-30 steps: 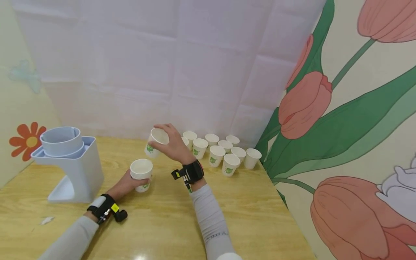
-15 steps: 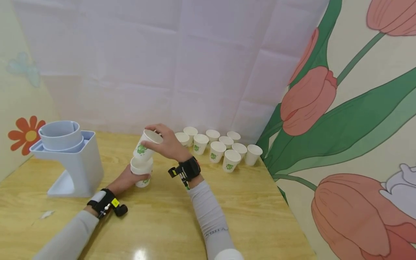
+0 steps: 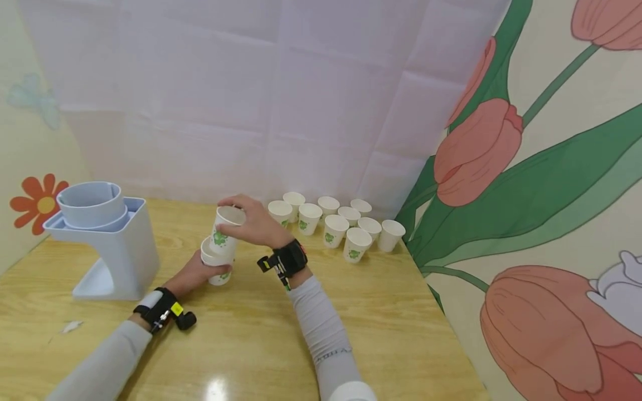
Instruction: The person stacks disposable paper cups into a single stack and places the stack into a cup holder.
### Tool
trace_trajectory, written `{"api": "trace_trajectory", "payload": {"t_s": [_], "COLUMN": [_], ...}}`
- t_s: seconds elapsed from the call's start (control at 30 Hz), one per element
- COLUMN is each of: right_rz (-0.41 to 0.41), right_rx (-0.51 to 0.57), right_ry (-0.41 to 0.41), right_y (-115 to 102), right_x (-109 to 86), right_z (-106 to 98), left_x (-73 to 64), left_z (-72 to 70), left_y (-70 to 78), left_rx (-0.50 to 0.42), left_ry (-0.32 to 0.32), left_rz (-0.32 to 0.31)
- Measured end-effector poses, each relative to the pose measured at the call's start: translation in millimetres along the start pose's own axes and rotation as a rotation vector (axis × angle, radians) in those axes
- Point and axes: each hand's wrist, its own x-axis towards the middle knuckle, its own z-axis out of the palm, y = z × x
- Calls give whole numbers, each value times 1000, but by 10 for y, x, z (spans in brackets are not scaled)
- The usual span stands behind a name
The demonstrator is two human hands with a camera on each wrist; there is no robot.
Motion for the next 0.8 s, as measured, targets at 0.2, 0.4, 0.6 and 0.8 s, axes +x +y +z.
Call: {"api": "trace_trajectory", "payload": {"t_s": [0.2, 0.4, 0.6, 0.8], "right_rz": [-5, 14, 63, 65], "right_rx": [-57, -146, -162, -155], "right_ry": [-61, -115, -153, -171], "right_y": [6, -33, -47, -76], "right_x": [19, 34, 31, 20], "right_z": [36, 42, 80, 112], "left_x": [-5, 24, 23, 4], "left_z": [2, -6, 4, 1], "left_y": [-9, 6, -23, -26], "left_rx": [-12, -10, 5, -19], "left_ry": [6, 11, 2, -12], "left_rz": [9, 27, 23, 25]}}
